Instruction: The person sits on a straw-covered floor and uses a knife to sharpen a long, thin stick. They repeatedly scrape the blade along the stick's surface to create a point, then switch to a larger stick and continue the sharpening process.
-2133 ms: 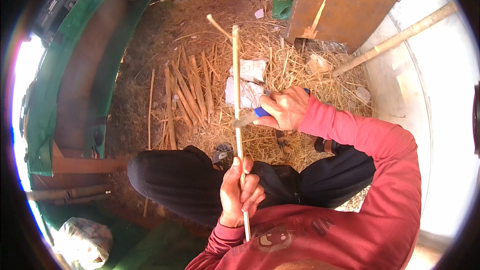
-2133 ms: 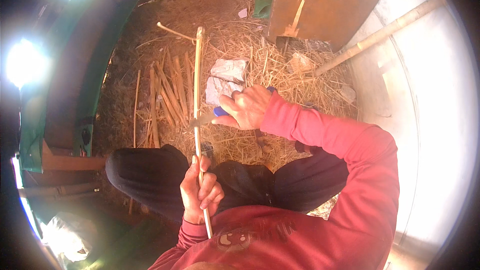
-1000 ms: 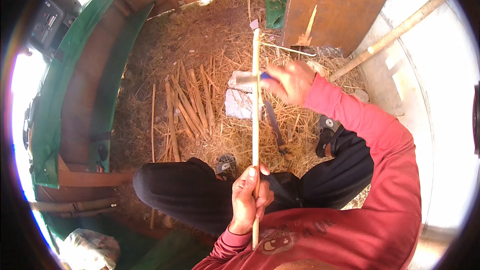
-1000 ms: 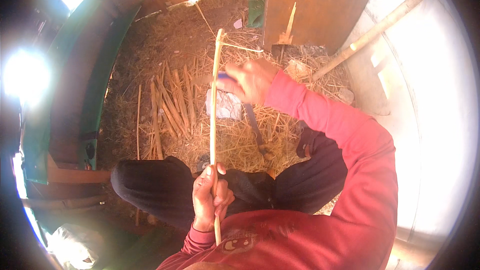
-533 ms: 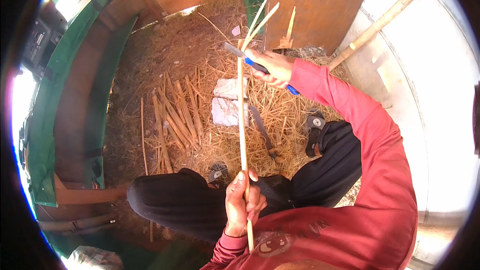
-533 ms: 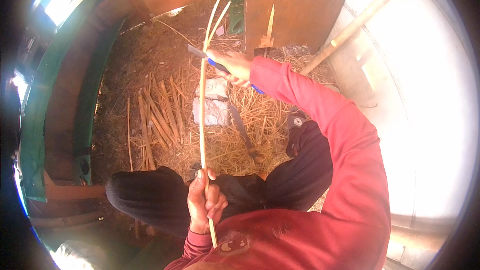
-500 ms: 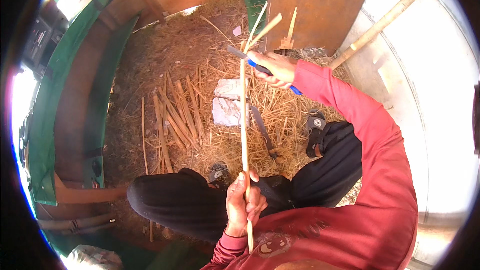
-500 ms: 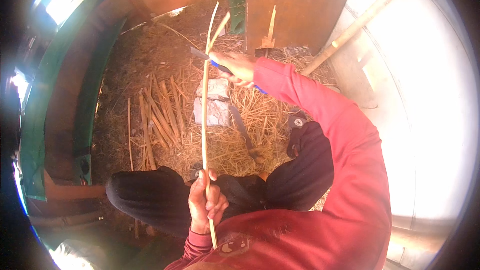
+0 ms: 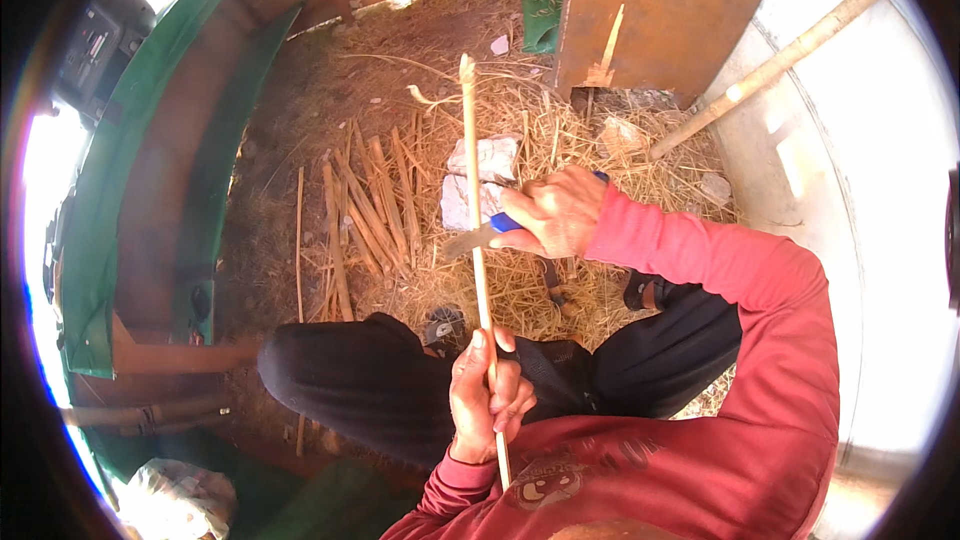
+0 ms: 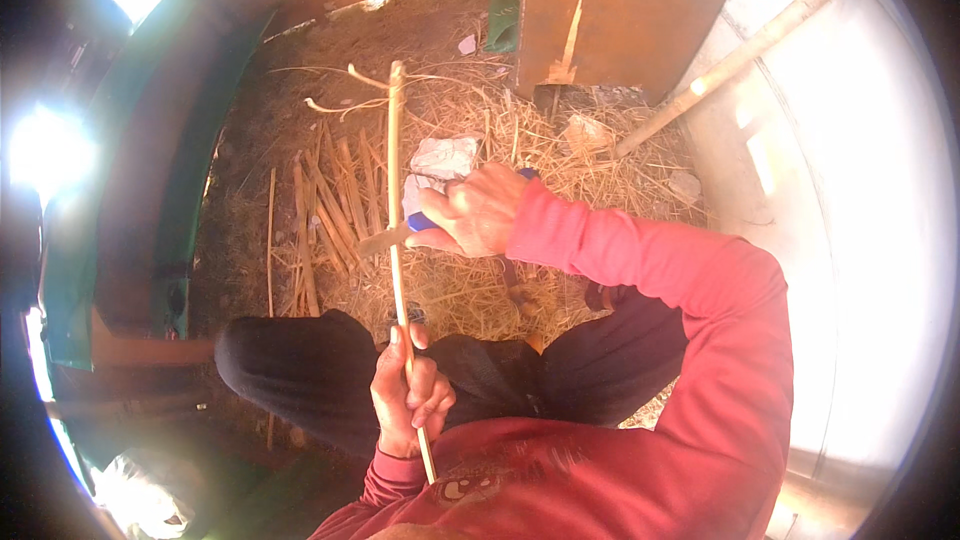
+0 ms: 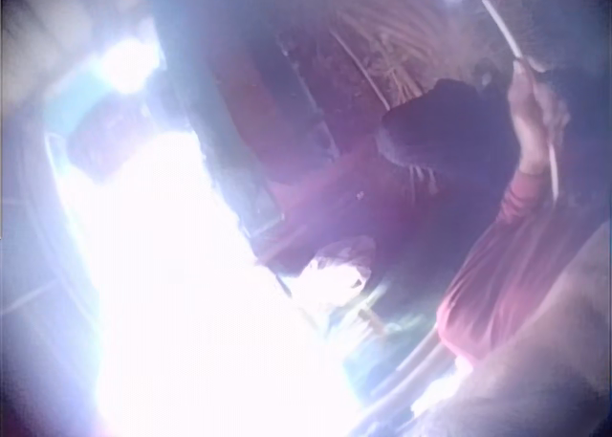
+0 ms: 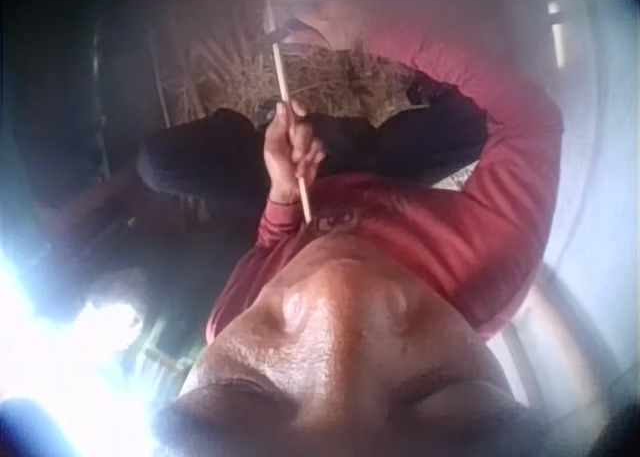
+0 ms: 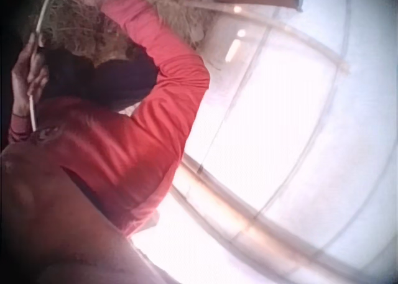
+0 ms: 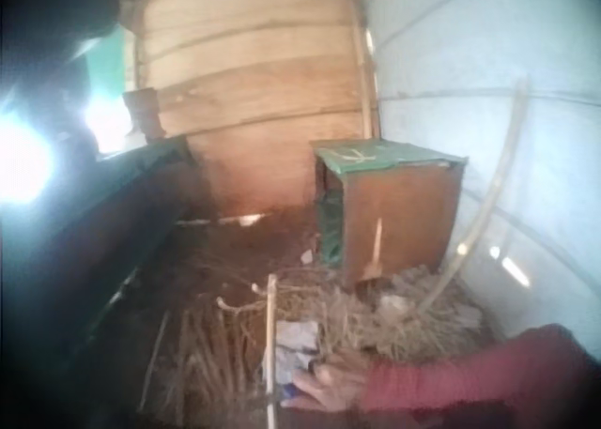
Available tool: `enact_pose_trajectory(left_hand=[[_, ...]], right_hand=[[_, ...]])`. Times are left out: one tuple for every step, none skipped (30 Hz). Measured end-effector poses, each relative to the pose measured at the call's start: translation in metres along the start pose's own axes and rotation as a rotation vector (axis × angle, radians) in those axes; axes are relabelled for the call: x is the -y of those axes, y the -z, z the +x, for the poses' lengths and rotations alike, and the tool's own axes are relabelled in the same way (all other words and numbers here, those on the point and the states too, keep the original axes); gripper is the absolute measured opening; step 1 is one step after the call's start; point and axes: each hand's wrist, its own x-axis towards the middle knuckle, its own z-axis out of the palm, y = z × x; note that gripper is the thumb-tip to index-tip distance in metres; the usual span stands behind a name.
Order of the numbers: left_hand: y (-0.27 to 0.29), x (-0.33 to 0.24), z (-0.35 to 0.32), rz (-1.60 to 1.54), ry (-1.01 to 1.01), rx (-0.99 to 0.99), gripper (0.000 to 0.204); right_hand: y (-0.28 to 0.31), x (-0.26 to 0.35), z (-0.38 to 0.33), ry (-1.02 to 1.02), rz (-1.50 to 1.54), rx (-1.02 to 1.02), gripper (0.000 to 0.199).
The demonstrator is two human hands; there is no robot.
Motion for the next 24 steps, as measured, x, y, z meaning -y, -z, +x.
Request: enact_pose_trajectory(left_hand=[[0.001,0.001,-0.001,-0.029,-0.021,-0.004,0.036],[-0.001,0.001,0.001,-0.041,-0.033,-0.024,0.036],[-0.003,0.001,0.0,-0.056,-0.041,-0.049,0.036],[-0.005,0.0,0.004,-0.067,-0.056,-0.061,0.035],[-0.004,0.002,0.001,-0.038,-0.063,-0.046,0.034],[-0.001,0.002,-0.004,-0.012,-0.029,-0.028,0.034],[-0.001,0.004,-0.004,0.01,-0.011,0.0,0.034],[0.0,0.005,-0.005,0.03,-0.007,0.021,0.034],[0.001,0.006,-0.008,0.038,0.006,-0.003,0.034],[0.0,0.005,-0.006,0.01,0.02,-0.004,0.034],[-0.001,0.005,-0.003,-0.019,0.034,-0.004,0.034],[0.0,0.004,0.0,-0.044,0.045,-0.006,0.034],[0.006,0.002,-0.002,-0.027,0.064,0.003,0.034],[0.008,0.001,-0.002,-0.03,0.06,0.012,0.033],[0.008,0.001,-0.001,-0.033,0.071,0.028,0.033],[0.007,0.002,0.0,-0.036,0.081,0.046,0.032],[0.011,0.004,0.003,-0.073,0.08,0.076,0.033],[0.014,0.003,0.003,-0.127,0.07,0.079,0.034],[0.015,0.002,0.005,-0.183,0.077,0.102,0.034],[0.015,0.001,0.007,-0.237,0.079,0.123,0.035],[0.015,0.0,0.007,-0.218,0.069,0.121,0.036],[0.015,0.0,0.005,-0.219,0.083,0.107,0.036],[0.015,0.0,0.003,-0.218,0.097,0.092,0.036],[0.014,0.0,0.002,-0.213,0.12,0.086,0.036]], right_hand=[[0.0,-0.001,0.005,-0.03,0.008,-0.014,0.043],[-0.003,-0.005,0.008,0.01,-0.026,-0.078,0.043],[-0.01,-0.01,0.008,0.049,-0.058,-0.138,0.043],[-0.013,-0.02,0.013,0.091,-0.102,-0.203,0.044],[-0.016,-0.03,0.022,-0.157,-0.242,0.05,0.044],[-0.012,-0.047,0.02,-0.203,-0.275,-0.009,0.043],[-0.002,-0.072,0.02,-0.233,-0.32,-0.074,0.043],[0.002,-0.086,0.023,-0.248,-0.358,-0.144,0.042],[-0.009,-0.071,0.02,-0.368,-0.288,-0.155,0.047],[-0.012,-0.079,0.021,-0.468,-0.04,-0.067,0.05],[-0.012,-0.09,0.022,-0.565,0.209,0.026,0.053],[-0.012,-0.097,0.024,-0.655,0.461,0.118,0.057],[-0.005,-0.095,0.022,-0.688,0.698,0.272,0.059],[0.005,-0.097,0.023,-0.748,0.917,0.438,0.062],[0.016,-0.098,0.018,-0.836,1.084,0.604,0.065],[0.006,-0.094,0.013,-0.684,1.013,0.469,0.061],[-0.005,-0.089,0.007,-0.543,0.918,0.33,0.057],[-0.008,-0.066,0.008,-0.344,0.794,0.238,0.051],[-0.004,-0.043,0.002,-0.185,0.633,0.123,0.045],[0.015,-0.024,0.006,-0.109,0.484,0.196,0.041],[0.016,-0.013,0.004,-0.077,0.367,0.175,0.038],[0.014,-0.004,0.001,-0.056,0.256,0.155,0.035],[0.012,0.001,0.0,-0.037,0.146,0.134,0.032],[0.012,0.002,-0.001,-0.066,0.098,0.146,0.033]])
